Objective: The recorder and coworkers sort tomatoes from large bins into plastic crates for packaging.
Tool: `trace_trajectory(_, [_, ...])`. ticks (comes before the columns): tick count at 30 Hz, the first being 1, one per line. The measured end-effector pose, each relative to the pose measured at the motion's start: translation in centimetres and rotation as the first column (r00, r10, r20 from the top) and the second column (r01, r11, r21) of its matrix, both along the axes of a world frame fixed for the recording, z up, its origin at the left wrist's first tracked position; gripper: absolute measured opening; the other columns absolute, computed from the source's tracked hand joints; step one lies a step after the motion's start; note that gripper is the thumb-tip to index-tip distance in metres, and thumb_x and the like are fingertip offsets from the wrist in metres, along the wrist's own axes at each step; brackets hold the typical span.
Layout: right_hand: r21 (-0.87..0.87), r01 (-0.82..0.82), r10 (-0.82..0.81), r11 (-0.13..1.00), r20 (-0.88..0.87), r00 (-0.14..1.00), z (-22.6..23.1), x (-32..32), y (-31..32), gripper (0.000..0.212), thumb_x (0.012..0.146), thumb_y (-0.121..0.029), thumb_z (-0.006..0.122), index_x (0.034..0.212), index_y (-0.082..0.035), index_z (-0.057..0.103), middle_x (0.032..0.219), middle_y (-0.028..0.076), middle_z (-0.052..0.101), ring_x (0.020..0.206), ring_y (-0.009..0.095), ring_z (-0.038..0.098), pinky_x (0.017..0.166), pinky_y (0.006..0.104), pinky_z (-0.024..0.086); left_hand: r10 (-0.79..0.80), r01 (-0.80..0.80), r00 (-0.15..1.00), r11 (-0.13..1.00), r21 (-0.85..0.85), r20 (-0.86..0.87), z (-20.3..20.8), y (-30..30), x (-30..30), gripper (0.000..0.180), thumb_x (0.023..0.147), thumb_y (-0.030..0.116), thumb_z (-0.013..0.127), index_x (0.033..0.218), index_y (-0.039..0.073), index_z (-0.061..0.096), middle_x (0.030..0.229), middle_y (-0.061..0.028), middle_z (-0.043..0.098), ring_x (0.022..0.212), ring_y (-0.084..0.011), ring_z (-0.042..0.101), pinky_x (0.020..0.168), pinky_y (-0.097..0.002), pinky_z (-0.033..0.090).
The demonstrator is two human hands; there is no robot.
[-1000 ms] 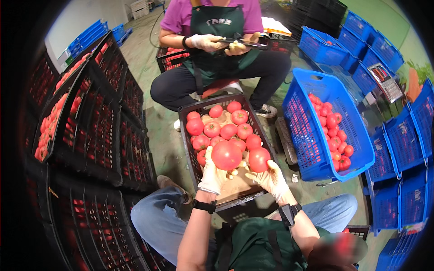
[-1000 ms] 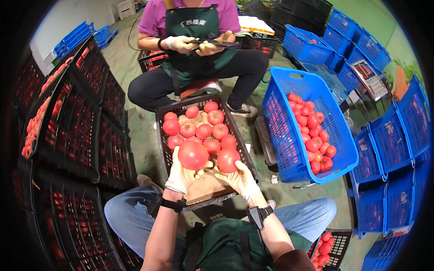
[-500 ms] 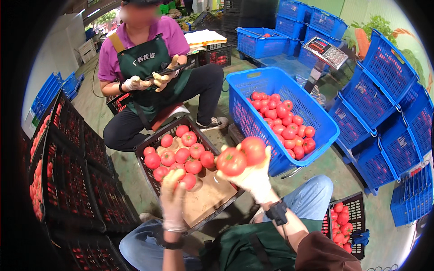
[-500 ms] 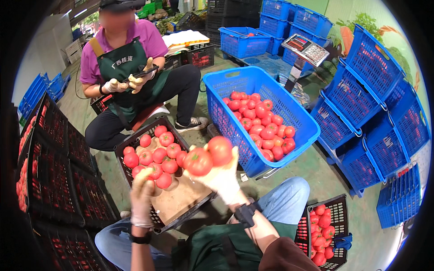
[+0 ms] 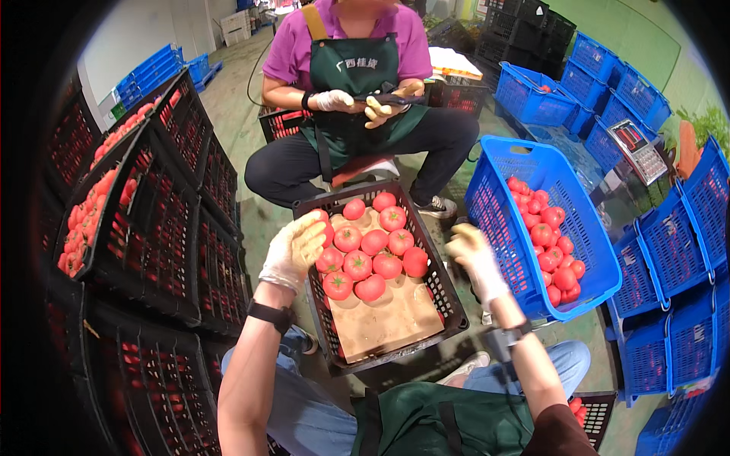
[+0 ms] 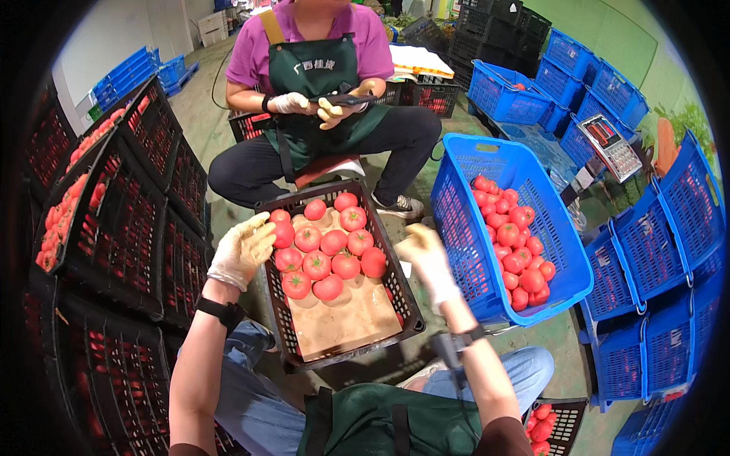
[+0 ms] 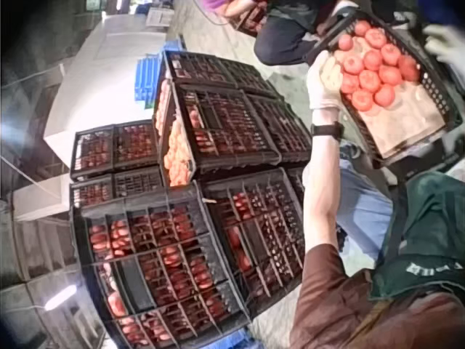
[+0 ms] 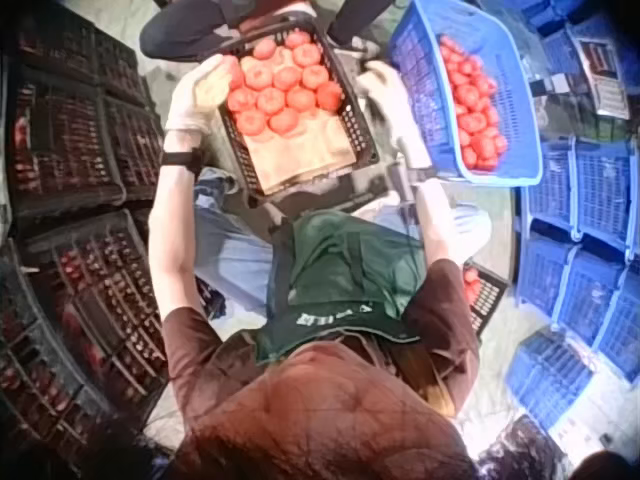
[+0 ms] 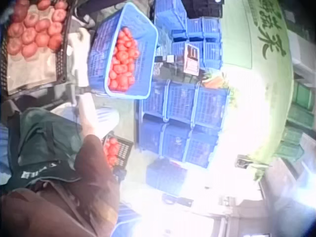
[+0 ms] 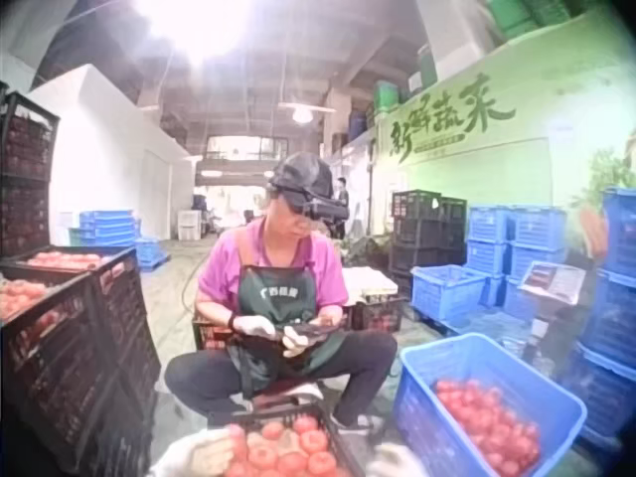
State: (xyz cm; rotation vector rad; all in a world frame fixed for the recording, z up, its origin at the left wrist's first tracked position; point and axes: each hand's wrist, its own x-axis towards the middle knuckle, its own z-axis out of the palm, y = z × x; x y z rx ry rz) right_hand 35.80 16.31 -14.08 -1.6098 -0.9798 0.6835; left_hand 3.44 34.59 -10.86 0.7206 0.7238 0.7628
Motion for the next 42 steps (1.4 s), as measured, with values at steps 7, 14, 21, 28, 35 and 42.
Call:
trace_trajectory(7, [-0.339, 0.069, 0.345, 0.938, 0.932, -0.112, -14.0, -0.8, 6.5, 0.039, 0.092, -0.015, 0.048, 0.130, -0.018, 0.055, 0.130, 0.022, 0.054, 0.111, 0.043, 0.056, 0.100, 0.0621, 0.036, -0.160, 0.165, 0.982, 0.986, -0.039, 0.102, 3.2, -2.2, 3.2, 0.042, 0.096, 0.032, 0.056, 0.126, 0.004, 0.060, 0.119, -0.0114, 0.065, 0.102, -0.0224, 0.065, 0.085, -0.0322, 0.053])
trace_trajectory(14, [-0.393, 0.053, 0.105, 0.918, 0.370, 0.923, -6.7, -4.6, 6.5, 0.055, 0.067, -0.042, 0.080, 0.113, -0.014, 0.066, 0.108, 0.012, 0.066, 0.102, 0.027, 0.063, 0.091, 0.0377, 0.048, -0.072, 0.046, 0.993, 0.967, -0.249, -0.097, -0.5, -2.7, 3.6, 0.040, 0.088, 0.043, 0.066, 0.119, 0.018, 0.064, 0.116, -0.0081, 0.057, 0.092, -0.0242, 0.058, 0.080, -0.0439, 0.052])
trace_trajectory(21, [-0.037, -0.535, 0.519, 0.844, -0.199, 0.832, -0.8, -6.9, 7.4, 0.075, 0.080, -0.027, 0.073, 0.145, -0.010, 0.042, 0.154, 0.015, 0.034, 0.142, 0.028, 0.034, 0.112, 0.0417, 0.034, -0.146, 0.234, 0.958, 0.896, -0.377, 0.248, 0.4, -3.6, 4.0, 0.039, 0.092, 0.041, 0.064, 0.116, 0.010, 0.061, 0.115, -0.0152, 0.064, 0.100, -0.0299, 0.066, 0.079, -0.0542, 0.055])
trace_trajectory(28, [-0.571, -0.123, 0.538, 0.812, 0.648, 0.539, -12.9, -9.1, 7.6, 0.093, 0.052, -0.052, 0.088, 0.130, -0.014, 0.055, 0.153, 0.032, 0.020, 0.144, 0.051, 0.010, 0.117, 0.0594, 0.016, -0.007, 0.193, 0.883, 0.917, -0.349, 0.470, 1.9, -1.7, 1.9, 0.035, 0.089, 0.030, 0.069, 0.116, 0.010, 0.060, 0.114, -0.0126, 0.064, 0.094, -0.0328, 0.068, 0.074, -0.0550, 0.060])
trace_trajectory(35, [-0.277, -0.208, 0.312, 0.938, 0.414, 0.855, -12.9, -9.4, 6.5, 0.069, 0.061, -0.048, 0.083, 0.114, -0.008, 0.062, 0.114, 0.016, 0.057, 0.122, 0.039, 0.042, 0.104, 0.0582, 0.034, 0.045, 0.092, 0.937, 0.925, -0.368, 0.346, 2.4, -2.1, 1.3, 0.040, 0.091, 0.035, 0.068, 0.121, 0.011, 0.058, 0.117, -0.0088, 0.063, 0.104, -0.0277, 0.065, 0.079, -0.0526, 0.060])
trace_trajectory(42, [0.319, 0.056, 0.323, 0.946, -0.943, -0.079, -4.6, -4.2, -1.0, 0.076, 0.078, -0.062, 0.069, 0.124, -0.003, 0.054, 0.133, 0.019, 0.053, 0.124, 0.043, 0.052, 0.087, 0.0676, 0.052, -0.136, 0.245, 0.873, 0.952, -0.181, 0.469, 1.6, -2.5, 4.1, 0.041, 0.097, 0.040, 0.057, 0.122, 0.008, 0.058, 0.118, -0.0102, 0.065, 0.107, -0.0267, 0.065, 0.090, -0.0470, 0.056])
